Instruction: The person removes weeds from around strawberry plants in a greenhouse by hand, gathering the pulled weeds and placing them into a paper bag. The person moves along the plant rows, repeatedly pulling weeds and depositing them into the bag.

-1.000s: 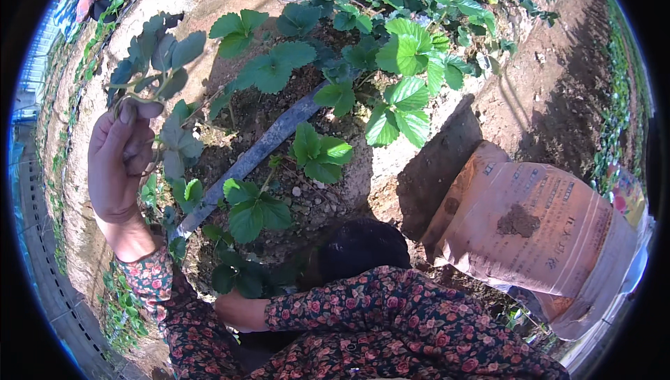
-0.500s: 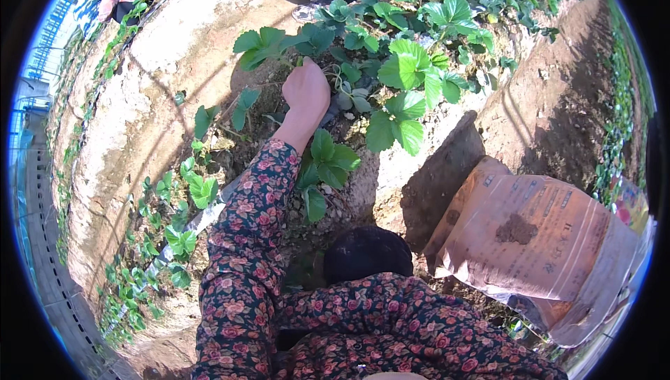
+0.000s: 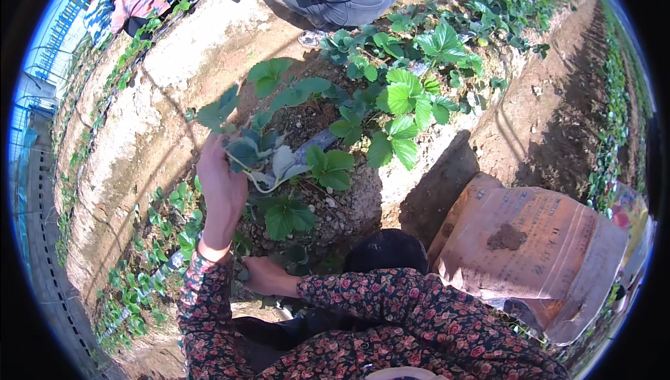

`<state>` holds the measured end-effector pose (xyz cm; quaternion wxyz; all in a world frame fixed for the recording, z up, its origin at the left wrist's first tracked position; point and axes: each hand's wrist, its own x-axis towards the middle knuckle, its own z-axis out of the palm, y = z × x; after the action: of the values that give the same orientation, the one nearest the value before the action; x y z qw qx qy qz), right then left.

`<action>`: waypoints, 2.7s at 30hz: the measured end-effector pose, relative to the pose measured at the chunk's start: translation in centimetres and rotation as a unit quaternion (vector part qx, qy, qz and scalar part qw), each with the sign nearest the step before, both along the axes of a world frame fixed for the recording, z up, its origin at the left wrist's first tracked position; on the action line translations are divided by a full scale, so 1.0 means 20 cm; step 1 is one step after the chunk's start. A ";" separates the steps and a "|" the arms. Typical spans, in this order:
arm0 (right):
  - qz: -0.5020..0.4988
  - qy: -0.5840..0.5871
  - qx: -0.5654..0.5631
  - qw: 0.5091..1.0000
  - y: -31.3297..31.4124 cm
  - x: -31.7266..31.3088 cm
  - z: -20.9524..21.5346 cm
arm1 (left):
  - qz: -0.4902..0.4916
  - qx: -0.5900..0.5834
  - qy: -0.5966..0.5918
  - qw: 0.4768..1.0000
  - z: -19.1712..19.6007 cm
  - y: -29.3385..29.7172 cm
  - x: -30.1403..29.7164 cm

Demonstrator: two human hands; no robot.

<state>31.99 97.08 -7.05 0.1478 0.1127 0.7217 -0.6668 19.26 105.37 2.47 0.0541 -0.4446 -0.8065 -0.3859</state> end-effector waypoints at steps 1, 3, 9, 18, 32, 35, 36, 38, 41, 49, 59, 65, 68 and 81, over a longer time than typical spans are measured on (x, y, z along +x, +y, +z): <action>-0.085 -0.048 -0.066 0.993 0.08 -0.01 0.03 | 0.077 0.016 -0.173 0.982 0.02 -0.20 -0.13; -0.208 0.004 -0.338 0.918 0.09 -0.08 0.03 | 0.215 0.110 -0.296 0.924 0.11 -0.49 -0.29; -0.218 0.080 -0.440 0.867 0.13 -0.11 0.25 | 0.289 -0.119 -0.105 0.944 -0.26 -0.81 -0.11; -0.166 -0.019 -0.545 0.822 0.20 -0.10 0.15 | 0.055 -0.439 -0.127 0.888 0.15 -0.52 0.21; -0.020 -0.099 -0.345 0.933 -0.06 -0.14 0.19 | -0.296 -0.170 0.002 0.940 0.17 0.57 0.06; 0.035 -0.084 -0.292 0.952 -0.19 -0.09 0.20 | -0.278 -0.284 0.029 0.917 -0.21 0.72 0.06; 0.051 -0.073 -0.274 0.958 -0.20 -0.07 0.19 | -0.289 -0.270 0.030 0.918 -0.28 0.71 0.12; 0.064 -0.059 -0.247 0.965 -0.20 -0.05 0.15 | -0.313 -0.208 0.036 0.926 -0.42 0.62 0.26; 0.083 -0.040 -0.212 0.973 -0.21 -0.04 0.13 | -0.334 -0.148 0.062 0.929 -0.50 0.55 0.31; 0.124 -0.006 -0.141 0.982 -0.22 -0.02 0.10 | -0.342 -0.165 0.163 0.911 -0.43 0.71 0.14; 0.119 -0.004 -0.064 0.991 -0.12 0.03 0.02 | -0.314 -0.222 0.219 0.897 -0.61 0.67 0.15; 0.114 0.000 -0.032 0.993 -0.07 0.06 -0.01 | -0.206 -0.172 0.060 0.962 -0.59 0.58 0.17; 0.114 -0.005 -0.021 0.993 -0.05 0.07 -0.03 | -0.205 -0.062 -0.040 0.976 -0.59 0.68 0.12; 0.120 0.007 0.017 0.993 -0.05 0.11 -0.04 | -0.252 -0.234 0.119 0.931 -0.68 1.01 0.29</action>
<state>34.17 96.00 -7.80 0.2194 0.0235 0.7425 -0.6324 25.12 125.53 -11.12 -0.0548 -0.6758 -0.7233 -0.1309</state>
